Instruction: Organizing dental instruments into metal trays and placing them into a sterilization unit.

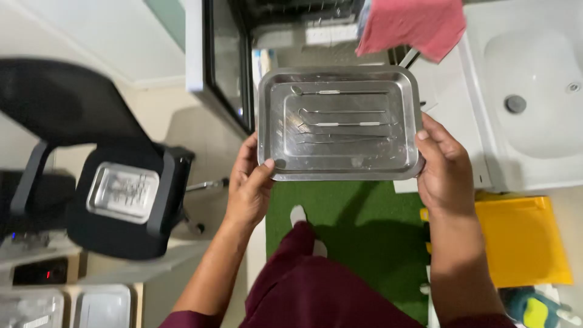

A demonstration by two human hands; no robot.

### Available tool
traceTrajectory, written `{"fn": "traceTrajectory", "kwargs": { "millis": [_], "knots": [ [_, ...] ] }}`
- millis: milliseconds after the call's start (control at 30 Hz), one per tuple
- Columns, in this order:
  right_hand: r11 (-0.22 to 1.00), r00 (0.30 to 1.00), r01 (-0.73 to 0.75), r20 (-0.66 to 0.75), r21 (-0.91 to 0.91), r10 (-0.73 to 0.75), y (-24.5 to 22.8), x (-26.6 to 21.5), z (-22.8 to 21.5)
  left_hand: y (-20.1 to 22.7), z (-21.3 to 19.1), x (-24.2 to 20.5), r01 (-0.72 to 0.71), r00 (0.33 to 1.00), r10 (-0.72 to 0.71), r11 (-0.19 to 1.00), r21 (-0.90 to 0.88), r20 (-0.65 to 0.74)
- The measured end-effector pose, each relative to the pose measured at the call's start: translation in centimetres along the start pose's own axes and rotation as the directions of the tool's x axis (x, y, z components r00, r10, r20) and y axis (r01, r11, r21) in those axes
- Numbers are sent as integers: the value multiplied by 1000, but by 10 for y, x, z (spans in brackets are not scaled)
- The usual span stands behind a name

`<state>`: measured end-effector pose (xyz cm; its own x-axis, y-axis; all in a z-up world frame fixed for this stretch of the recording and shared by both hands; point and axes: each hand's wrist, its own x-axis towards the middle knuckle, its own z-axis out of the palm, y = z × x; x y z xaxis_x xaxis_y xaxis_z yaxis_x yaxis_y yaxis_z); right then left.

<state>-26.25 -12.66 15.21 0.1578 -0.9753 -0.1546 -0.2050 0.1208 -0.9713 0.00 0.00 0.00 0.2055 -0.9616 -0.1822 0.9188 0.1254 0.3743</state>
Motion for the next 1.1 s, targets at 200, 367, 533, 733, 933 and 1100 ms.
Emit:
{"fn": "traceTrajectory", "kwargs": {
  "millis": [200, 367, 533, 733, 933, 1100],
  "knots": [
    [994, 1000, 7, 5, -107, -6, -20, 92, 50, -11, -25, 96, 32, 992, -25, 998, 59, -122],
    [978, 999, -49, -15, -203, 47, 38, 195, 28, -57, -65, 184, 77, 930, 10, 972, 221, -367],
    [989, 999, -38, 16, -145, 40, 82, 291, 42, -56, -43, 274, -100, 885, 167, 980, 174, -434],
    [993, 996, 86, 44, -82, -82, 165, 400, 25, -110, -103, 369, -352, 821, 384, 923, 155, -423],
    [998, 998, 46, 39, -40, -44, 216, 479, 19, -135, -156, 447, -264, 916, 265, 963, 45, -301],
    [968, 989, 140, -19, -210, -147, 257, 530, 28, -167, -197, 519, -306, 839, 411, 899, 315, -358]
  ]
}}
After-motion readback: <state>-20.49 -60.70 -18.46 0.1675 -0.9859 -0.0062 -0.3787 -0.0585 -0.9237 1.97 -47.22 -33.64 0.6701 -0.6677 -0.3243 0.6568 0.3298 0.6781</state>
